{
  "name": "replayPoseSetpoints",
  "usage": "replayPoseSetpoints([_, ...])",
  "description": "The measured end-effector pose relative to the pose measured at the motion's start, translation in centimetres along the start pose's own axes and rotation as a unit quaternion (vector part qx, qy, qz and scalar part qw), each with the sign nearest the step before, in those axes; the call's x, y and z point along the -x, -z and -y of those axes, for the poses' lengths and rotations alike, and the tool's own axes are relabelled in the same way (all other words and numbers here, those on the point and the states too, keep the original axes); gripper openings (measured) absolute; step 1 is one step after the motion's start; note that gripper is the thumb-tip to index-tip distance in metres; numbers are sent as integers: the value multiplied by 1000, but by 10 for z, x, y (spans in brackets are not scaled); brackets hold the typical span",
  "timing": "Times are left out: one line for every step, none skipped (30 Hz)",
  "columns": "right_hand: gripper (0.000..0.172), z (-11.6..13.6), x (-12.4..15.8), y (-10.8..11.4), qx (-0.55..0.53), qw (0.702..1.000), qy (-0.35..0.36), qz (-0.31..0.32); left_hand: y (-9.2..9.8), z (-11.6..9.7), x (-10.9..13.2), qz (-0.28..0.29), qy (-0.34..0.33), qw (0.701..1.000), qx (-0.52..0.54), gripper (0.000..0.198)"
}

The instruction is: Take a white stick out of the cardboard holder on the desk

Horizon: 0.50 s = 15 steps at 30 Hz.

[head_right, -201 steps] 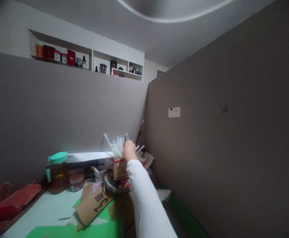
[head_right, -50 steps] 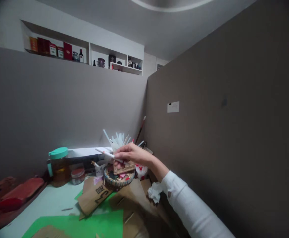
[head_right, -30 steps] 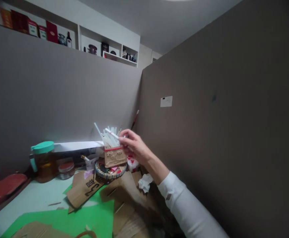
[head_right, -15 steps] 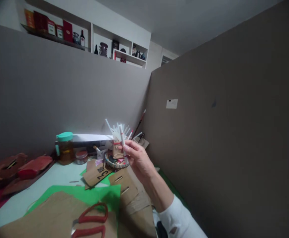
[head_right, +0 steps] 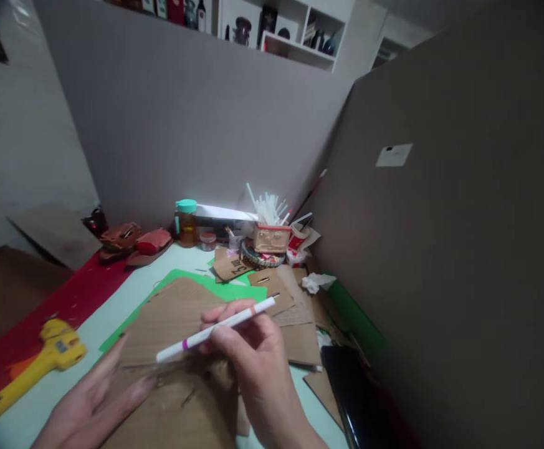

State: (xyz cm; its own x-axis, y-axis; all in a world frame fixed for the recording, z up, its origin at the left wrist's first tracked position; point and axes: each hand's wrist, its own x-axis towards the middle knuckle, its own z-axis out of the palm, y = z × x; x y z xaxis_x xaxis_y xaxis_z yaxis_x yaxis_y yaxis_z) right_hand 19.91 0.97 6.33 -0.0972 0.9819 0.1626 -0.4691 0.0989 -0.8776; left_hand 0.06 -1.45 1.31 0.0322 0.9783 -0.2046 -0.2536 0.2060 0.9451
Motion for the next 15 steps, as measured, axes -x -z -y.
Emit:
replayPoseSetpoints([16, -3, 3, 1, 15, 1000, 9, -8, -3, -3, 2, -12, -5, 1000, 15, 98])
replayPoseSetpoints([15, -6, 4, 3, 30, 999, 19, -15, -6, -5, 3, -29, -18, 999, 11, 100])
replayPoseSetpoints([14, -9, 5, 4, 44, 998, 30, -20, -7, -6, 4, -42, -28, 999, -6, 96])
replayPoseSetpoints([13, -10, 6, 6, 58, 997, 41, -24, -8, -5, 4, -42, -48, 997, -41, 89])
replayPoseSetpoints([11, -11, 7, 8, 71, 996, 50, -27, -8, -3, 3, -43, -73, 993, -84, 80])
replayPoseSetpoints([10, -12, 7, 9, 85, 994, 59, -28, -6, 0, 3, -46, -94, 986, -128, 70])
replayPoseSetpoints([9, -12, 9, 10, 99, 992, 67, -28, -5, 2, 4, -51, -115, 978, -165, 61])
replayPoseSetpoints([8, -12, 10, 10, 115, 990, 75, -26, -4, 5, 5, -62, -132, 970, -194, 53])
replayPoseSetpoints([7, -11, 12, 10, 132, 987, 85, -22, -4, 7, 6, -70, -142, 965, -208, 48])
replayPoseSetpoints([7, -11, 14, 10, 150, 984, 94, -18, -5, 8, 8, -80, -147, 963, -213, 44])
replayPoseSetpoints([5, -11, 16, 10, 167, 980, 104, -12, -6, 8, 10, -89, -150, 962, -211, 40])
replayPoseSetpoints([4, -12, 18, 10, 184, 976, 113, -7, -7, 6, 12, -95, -156, 960, -211, 37])
replayPoseSetpoints([2, -13, 20, 11, 198, 973, 118, 0, -9, 4, 14, -103, -161, 958, -214, 35])
replayPoseSetpoints([1, -14, 22, 11, 209, 971, 120, 5, -11, 1, 15, -113, -164, 955, -219, 32])
replayPoseSetpoints([2, -15, 24, 11, 217, 969, 120, 10, -12, -2, 17, -121, -166, 952, -228, 30])
